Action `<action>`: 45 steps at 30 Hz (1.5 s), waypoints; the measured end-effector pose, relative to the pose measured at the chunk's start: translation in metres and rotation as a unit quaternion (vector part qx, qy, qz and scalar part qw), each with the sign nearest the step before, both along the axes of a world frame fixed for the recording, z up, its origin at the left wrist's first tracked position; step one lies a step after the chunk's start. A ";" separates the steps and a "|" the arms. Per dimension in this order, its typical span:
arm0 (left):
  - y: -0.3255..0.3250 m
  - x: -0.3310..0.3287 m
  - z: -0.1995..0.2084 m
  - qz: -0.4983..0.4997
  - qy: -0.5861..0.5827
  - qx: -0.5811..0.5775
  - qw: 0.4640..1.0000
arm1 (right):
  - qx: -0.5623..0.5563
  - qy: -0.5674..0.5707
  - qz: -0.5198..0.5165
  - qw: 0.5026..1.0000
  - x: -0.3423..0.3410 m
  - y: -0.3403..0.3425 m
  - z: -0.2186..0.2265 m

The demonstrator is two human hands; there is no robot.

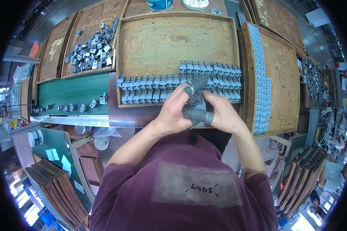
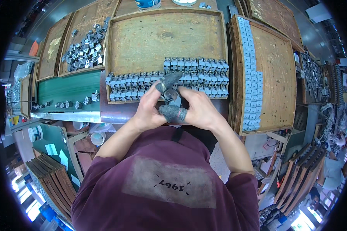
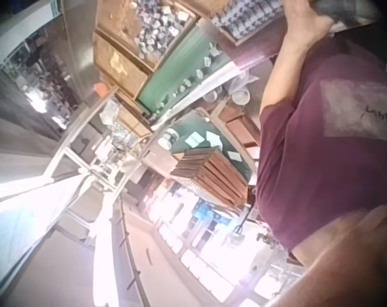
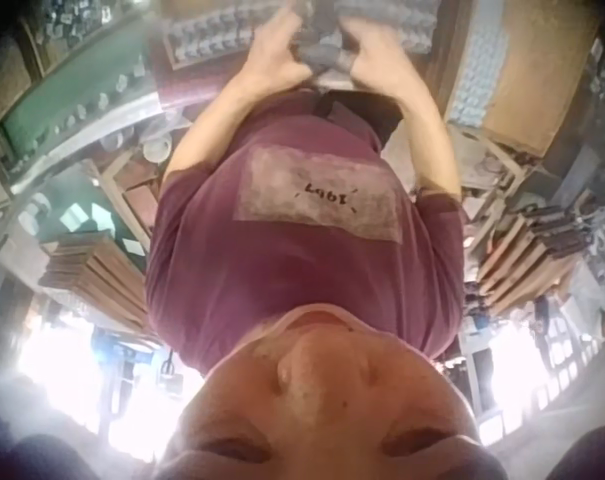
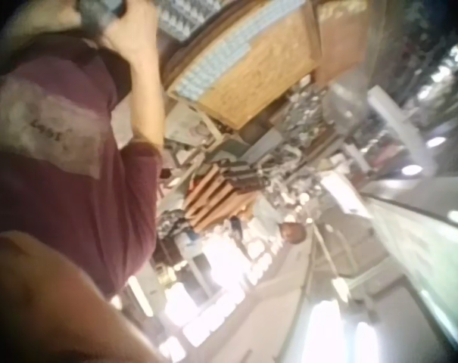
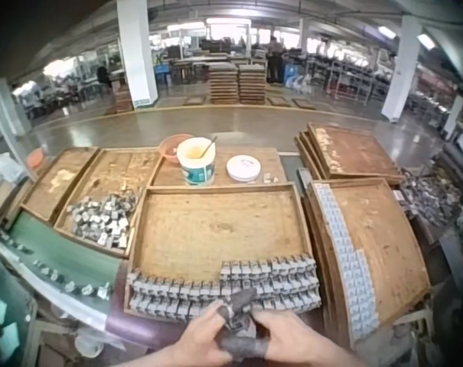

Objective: Assembling small mechanical housing components and placing them into a tray at a manual assembly station.

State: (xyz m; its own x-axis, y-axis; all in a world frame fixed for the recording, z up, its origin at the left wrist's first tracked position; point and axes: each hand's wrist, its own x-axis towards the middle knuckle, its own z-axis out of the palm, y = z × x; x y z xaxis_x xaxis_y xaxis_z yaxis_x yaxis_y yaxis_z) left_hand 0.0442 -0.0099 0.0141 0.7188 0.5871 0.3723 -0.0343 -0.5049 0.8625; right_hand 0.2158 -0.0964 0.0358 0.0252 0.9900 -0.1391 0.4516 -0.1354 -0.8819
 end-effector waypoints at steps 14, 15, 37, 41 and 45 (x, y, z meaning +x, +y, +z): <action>0.071 0.014 -0.027 0.071 0.202 0.058 0.975 | -0.022 -0.085 -0.200 0.976 0.098 -0.022 -0.007; 0.097 0.008 -0.038 0.082 0.268 0.090 0.956 | 0.006 -0.067 -0.309 0.949 0.129 -0.031 -0.022; 0.099 -0.134 -0.055 0.456 0.284 0.081 0.839 | 0.091 0.099 -0.526 0.840 0.276 -0.076 -0.073; 0.103 -0.221 -0.062 0.581 0.472 -0.033 0.661 | 0.185 0.256 -0.425 0.849 0.224 -0.068 -0.064; 0.126 -0.306 -0.174 0.611 0.364 -0.182 0.679 | 0.171 0.263 -0.351 0.882 0.164 -0.030 -0.059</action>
State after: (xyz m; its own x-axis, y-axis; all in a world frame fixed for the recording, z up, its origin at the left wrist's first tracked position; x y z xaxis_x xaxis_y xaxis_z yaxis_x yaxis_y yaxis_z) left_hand -0.2617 0.1162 -0.1604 -0.4722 0.8687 -0.1499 0.7212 0.4784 0.5011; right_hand 0.3802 -0.1264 -0.0228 0.6692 0.7430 -0.0095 -0.1207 0.0961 -0.9880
